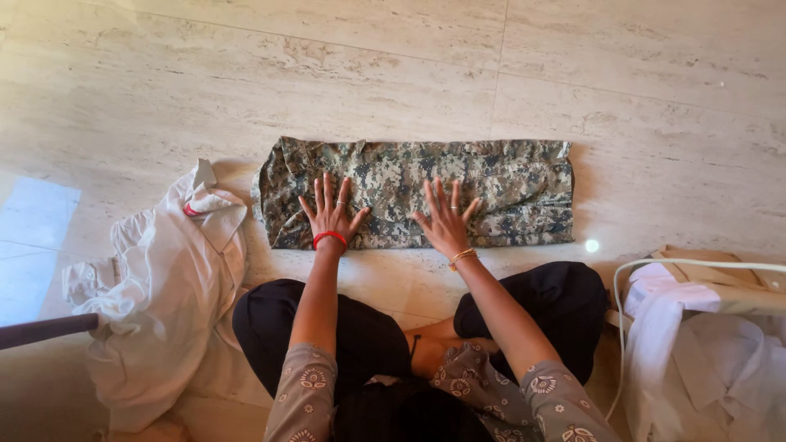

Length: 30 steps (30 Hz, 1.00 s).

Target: The person folds a camouflage-patterned shirt on the floor, smoothing and aligning it before placing it into a white bag. Then the person picks up a white shirt, buttons it, and begins folding it.

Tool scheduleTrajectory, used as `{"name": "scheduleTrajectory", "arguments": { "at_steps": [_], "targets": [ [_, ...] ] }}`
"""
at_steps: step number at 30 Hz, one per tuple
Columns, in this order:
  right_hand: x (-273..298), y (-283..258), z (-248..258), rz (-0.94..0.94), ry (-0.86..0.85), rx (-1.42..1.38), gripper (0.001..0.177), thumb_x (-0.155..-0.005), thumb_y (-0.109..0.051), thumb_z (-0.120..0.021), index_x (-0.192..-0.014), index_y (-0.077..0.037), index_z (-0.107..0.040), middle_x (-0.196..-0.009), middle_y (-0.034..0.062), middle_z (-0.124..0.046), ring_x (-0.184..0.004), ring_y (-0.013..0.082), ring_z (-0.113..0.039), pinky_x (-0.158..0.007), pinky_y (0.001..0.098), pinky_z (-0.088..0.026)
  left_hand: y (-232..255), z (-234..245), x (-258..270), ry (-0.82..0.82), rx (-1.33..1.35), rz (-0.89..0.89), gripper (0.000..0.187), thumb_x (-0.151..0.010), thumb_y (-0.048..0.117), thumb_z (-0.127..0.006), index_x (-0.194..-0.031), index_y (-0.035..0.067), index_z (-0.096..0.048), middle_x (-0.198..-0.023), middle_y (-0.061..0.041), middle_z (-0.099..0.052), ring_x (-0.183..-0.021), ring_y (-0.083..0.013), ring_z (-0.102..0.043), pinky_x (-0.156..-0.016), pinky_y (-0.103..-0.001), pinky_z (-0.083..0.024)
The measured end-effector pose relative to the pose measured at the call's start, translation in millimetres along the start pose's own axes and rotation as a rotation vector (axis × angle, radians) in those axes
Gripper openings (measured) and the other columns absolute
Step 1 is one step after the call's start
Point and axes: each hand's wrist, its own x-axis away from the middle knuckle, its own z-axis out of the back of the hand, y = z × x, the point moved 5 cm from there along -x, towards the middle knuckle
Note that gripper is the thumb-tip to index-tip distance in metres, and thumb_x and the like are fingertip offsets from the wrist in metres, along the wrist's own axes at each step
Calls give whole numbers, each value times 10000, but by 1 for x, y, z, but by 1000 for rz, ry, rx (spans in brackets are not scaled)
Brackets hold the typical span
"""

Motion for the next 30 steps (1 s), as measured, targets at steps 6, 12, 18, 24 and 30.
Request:
{"name": "scheduleTrajectory", "arguments": {
  "at_steps": [6,12,18,24,30],
  "targets": [
    [6,166,51,-421,-101,167,799,-937,-796,-95,-1632,-406,-30,-1718,-70,79,-1569,276,134,-1068,793,181,3,24,9,-64,-12,131,984,-859,895,-319,-1648,391,-15,-1687,-241,118,-1565,-398,111,-1174,-688,59],
    [-1,185,43,-380,-41,111,785,-929,-796,-173,-1619,-429,-100,-1729,-55,11,-1581,277,71,-1038,858,128,-9,11,-1,-61,39,141,999,-866,864,-355,-1657,335,-51,-1702,-207,85,-1574,-370,82,-1195,-671,-8],
    [-1,180,49,-349,24,96,782,-948,-786,-203,-1631,-408,-151,-1740,-34,-33,-1593,298,24,-1037,865,117,-34,-9,-8,-26,-81,115,936,-919,815,-358,-1650,291,-98,-1715,-100,30,-1567,-338,34,-1213,-657,-62],
    [2,175,50,-314,74,92,772,-992,-768,-200,-1651,-366,-184,-1749,11,-63,-1604,315,17,-1048,843,156,-44,-23,-9,87,98,197,835,-1014,699,-430,-1681,262,-184,-1742,-103,-38,-1616,-330,-1,-1262,-629,-40],
    [3,174,50,-345,33,90,766,-990,-761,-207,-1644,-361,-192,-1744,11,-59,-1599,313,31,-1057,822,174,-42,-4,-46,169,-79,48,866,-996,712,-416,-1678,259,-131,-1742,-41,63,-1605,-289,39,-1224,-661,36]
  ]
}}
